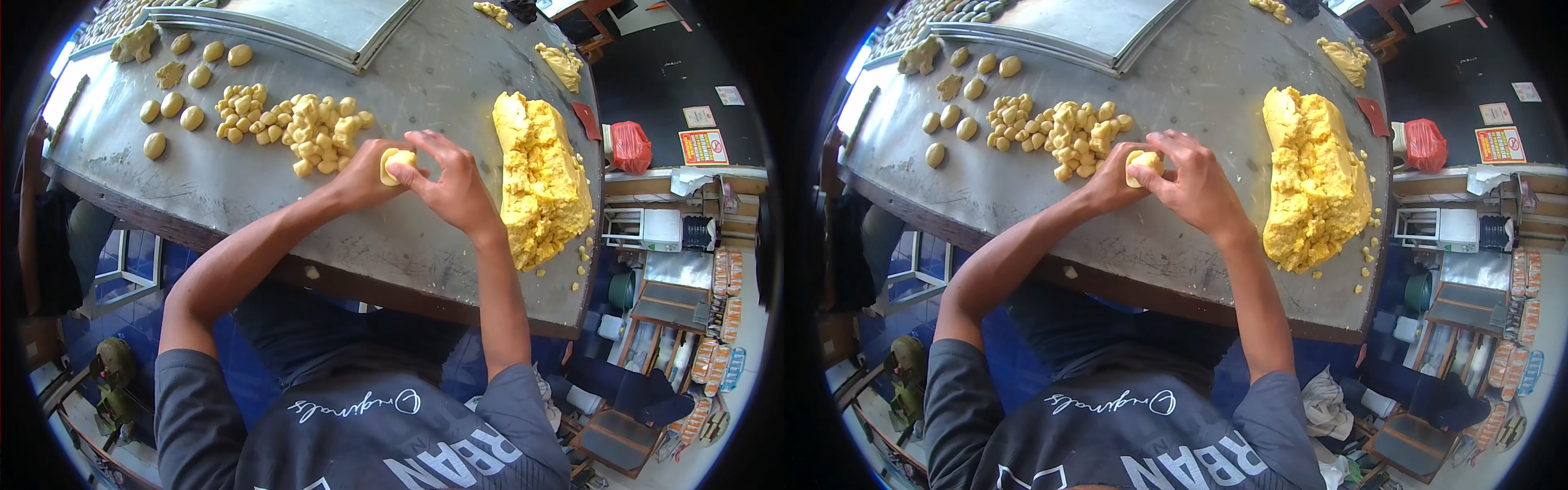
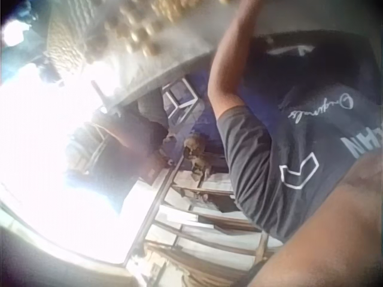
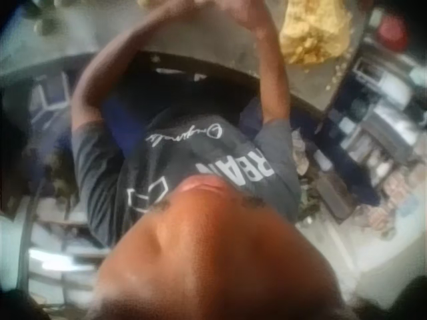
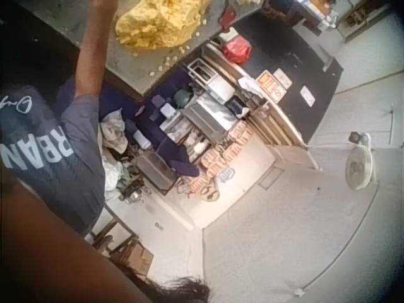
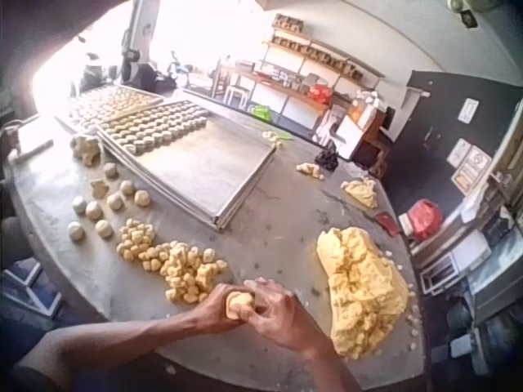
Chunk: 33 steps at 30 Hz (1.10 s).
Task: The person prepares small dough balls by hand, rolling them on a table and then flattening one dough piece before picking up more dough from a larger pile.
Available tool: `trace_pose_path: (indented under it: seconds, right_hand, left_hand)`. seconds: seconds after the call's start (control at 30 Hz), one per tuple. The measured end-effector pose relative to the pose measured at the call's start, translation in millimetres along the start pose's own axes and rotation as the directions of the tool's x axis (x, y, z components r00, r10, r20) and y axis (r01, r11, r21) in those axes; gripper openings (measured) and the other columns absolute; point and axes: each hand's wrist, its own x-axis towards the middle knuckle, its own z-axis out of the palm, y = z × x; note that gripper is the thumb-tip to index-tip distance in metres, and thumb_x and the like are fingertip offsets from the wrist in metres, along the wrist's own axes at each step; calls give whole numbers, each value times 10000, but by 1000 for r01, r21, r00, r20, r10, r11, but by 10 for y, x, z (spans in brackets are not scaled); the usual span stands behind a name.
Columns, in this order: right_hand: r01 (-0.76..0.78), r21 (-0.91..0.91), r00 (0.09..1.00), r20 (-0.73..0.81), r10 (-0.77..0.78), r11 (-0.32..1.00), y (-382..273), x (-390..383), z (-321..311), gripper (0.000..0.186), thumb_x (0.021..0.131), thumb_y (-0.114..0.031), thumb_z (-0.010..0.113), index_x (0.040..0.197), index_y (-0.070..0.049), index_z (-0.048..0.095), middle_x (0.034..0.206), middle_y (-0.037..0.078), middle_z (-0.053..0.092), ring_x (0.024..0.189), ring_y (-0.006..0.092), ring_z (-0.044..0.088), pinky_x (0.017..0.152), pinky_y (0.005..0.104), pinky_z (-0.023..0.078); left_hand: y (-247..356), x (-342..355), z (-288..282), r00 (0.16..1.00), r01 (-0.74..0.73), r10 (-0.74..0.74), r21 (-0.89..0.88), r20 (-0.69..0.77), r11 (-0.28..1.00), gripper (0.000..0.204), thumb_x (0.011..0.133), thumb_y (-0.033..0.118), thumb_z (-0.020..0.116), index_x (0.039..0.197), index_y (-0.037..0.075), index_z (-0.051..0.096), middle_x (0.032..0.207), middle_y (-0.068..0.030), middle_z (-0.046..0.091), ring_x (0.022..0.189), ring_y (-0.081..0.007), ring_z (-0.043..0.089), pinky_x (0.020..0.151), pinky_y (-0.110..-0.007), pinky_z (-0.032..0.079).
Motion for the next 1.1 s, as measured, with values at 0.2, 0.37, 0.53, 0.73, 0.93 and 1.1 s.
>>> trace_pose_path:
  seconds: [0.2,0.37,0.53,0.73,0.93,1.1]
  right_hand:
    - [-186,737,982,127,138,650,323,-8,213,656,836,-380,725,1281,40,489,1177,100,567,1110,162,527,971,291,403]
    - [-177,825,980,97,174,536,369,-81,265,682,833,-355,737,1309,40,450,1173,71,526,1082,139,508,951,262,396]
    - [-260,833,944,114,310,488,418,-83,415,668,796,-313,779,1278,34,475,1003,46,585,921,79,544,827,215,447]
    - [-240,858,958,132,256,454,399,-110,499,473,794,-281,775,1131,-19,571,882,-10,602,791,17,539,728,186,444]
    - [-266,861,950,157,271,434,355,-150,479,395,806,-249,753,1077,-15,586,990,5,571,889,56,529,814,208,431]
    - [-216,876,957,102,272,432,407,-159,518,364,810,-230,759,1057,-27,585,896,-2,601,799,40,544,744,198,454]
  left_hand:
    - [-82,28,55,1000,14,-11,-200,16,980,212,765,123,742,867,-25,630,744,-92,658,688,-120,604,612,-317,474]
    - [-103,43,27,993,104,-89,-225,75,969,223,769,136,744,882,-25,638,748,-77,656,695,-90,581,614,-303,472]
    - [91,18,-32,973,218,-212,-63,94,974,202,778,128,744,902,4,645,824,-62,674,779,-120,627,704,-290,497]
    - [-68,0,-2,989,120,-104,-163,103,979,216,739,88,700,904,-35,637,779,-111,665,737,-118,603,650,-310,487]
    - [-54,-46,2,991,119,-109,-131,80,984,223,736,95,699,904,-37,634,777,-108,663,735,-113,599,645,-305,484]
    - [-60,-78,28,987,152,-144,-131,74,980,232,744,113,711,906,-33,634,775,-106,661,736,-113,603,640,-301,484]
